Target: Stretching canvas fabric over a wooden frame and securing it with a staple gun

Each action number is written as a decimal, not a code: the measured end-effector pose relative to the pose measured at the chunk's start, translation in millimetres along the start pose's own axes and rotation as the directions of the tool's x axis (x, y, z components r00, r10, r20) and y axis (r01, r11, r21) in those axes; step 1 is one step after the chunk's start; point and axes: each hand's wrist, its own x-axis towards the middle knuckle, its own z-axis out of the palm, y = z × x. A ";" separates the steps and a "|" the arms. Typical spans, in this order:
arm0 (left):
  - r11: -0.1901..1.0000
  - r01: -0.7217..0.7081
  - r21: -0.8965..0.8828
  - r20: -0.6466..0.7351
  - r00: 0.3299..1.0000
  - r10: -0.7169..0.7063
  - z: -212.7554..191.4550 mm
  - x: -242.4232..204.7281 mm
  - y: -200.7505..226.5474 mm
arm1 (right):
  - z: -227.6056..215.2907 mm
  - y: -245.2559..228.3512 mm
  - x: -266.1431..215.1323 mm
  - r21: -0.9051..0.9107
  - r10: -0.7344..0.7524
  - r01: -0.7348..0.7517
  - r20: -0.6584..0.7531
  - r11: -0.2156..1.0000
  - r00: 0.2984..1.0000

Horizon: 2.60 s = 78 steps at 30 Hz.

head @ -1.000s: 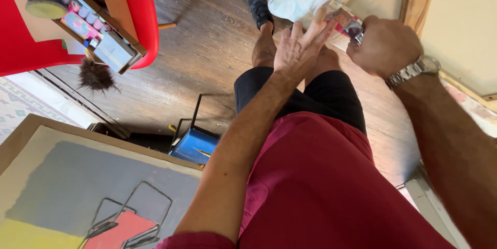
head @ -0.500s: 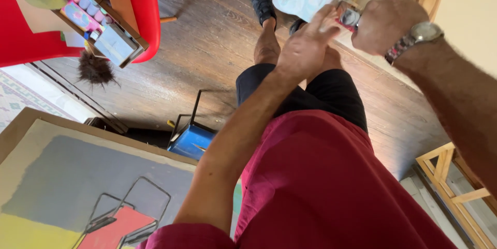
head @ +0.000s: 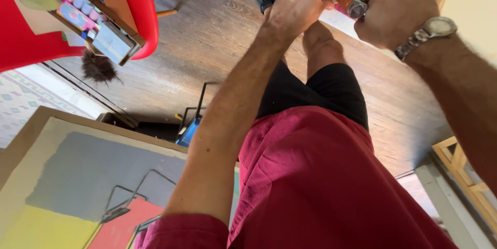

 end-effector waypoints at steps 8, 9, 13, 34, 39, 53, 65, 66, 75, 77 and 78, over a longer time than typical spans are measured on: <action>0.995 0.052 0.083 0.118 0.991 -0.061 -1.0 22.4 0.6 | 47.3 32.8 -10.0 -0.004 0.154 -0.155 -0.095 0.988 0.984; 0.994 0.076 0.079 0.152 0.985 -0.087 -5.9 23.9 3.0 | 45.5 30.5 -11.8 0.047 0.135 -0.133 -0.053 0.990 0.989; 0.992 0.087 0.094 0.168 0.980 -0.102 -1.5 26.5 2.8 | 46.1 15.7 -15.4 0.183 0.116 -0.116 0.010 0.976 0.993; 0.992 -0.102 -0.069 0.075 0.991 0.107 -52.1 13.7 25.3 | 106.7 -9.7 5.4 0.391 0.144 -0.064 -0.180 0.918 0.973; 0.993 -0.109 -0.036 0.103 0.988 0.112 -47.3 18.4 31.0 | 96.7 -24.1 -1.4 0.544 0.358 -0.248 -0.104 0.801 0.928; 0.994 0.082 -0.076 0.189 0.980 -0.066 -60.0 18.2 55.8 | 125.7 -29.7 4.4 0.514 0.643 -0.411 -0.442 0.753 0.625; 0.985 0.103 -0.138 0.343 0.938 -0.050 -79.5 31.6 31.4 | 118.8 7.9 -83.6 0.650 0.352 -0.363 0.154 0.668 0.923; 0.986 0.086 -0.145 0.370 0.928 -0.027 -82.7 32.8 29.9 | 121.2 8.7 -84.0 0.645 0.338 -0.359 0.162 0.675 0.927; 0.941 0.199 -0.275 0.323 0.940 -0.105 -67.7 40.8 20.5 | 88.0 3.1 -58.1 0.654 0.174 -0.165 0.052 0.738 0.983; 0.944 0.254 -0.210 0.350 0.921 -0.170 -66.8 47.9 14.0 | 71.8 0.7 -43.2 0.594 0.116 -0.111 0.030 0.797 0.993; 0.955 0.262 -0.137 0.424 0.887 -0.182 -66.3 53.9 10.8 | 65.2 1.5 -34.1 0.550 0.013 -0.024 0.024 0.835 1.000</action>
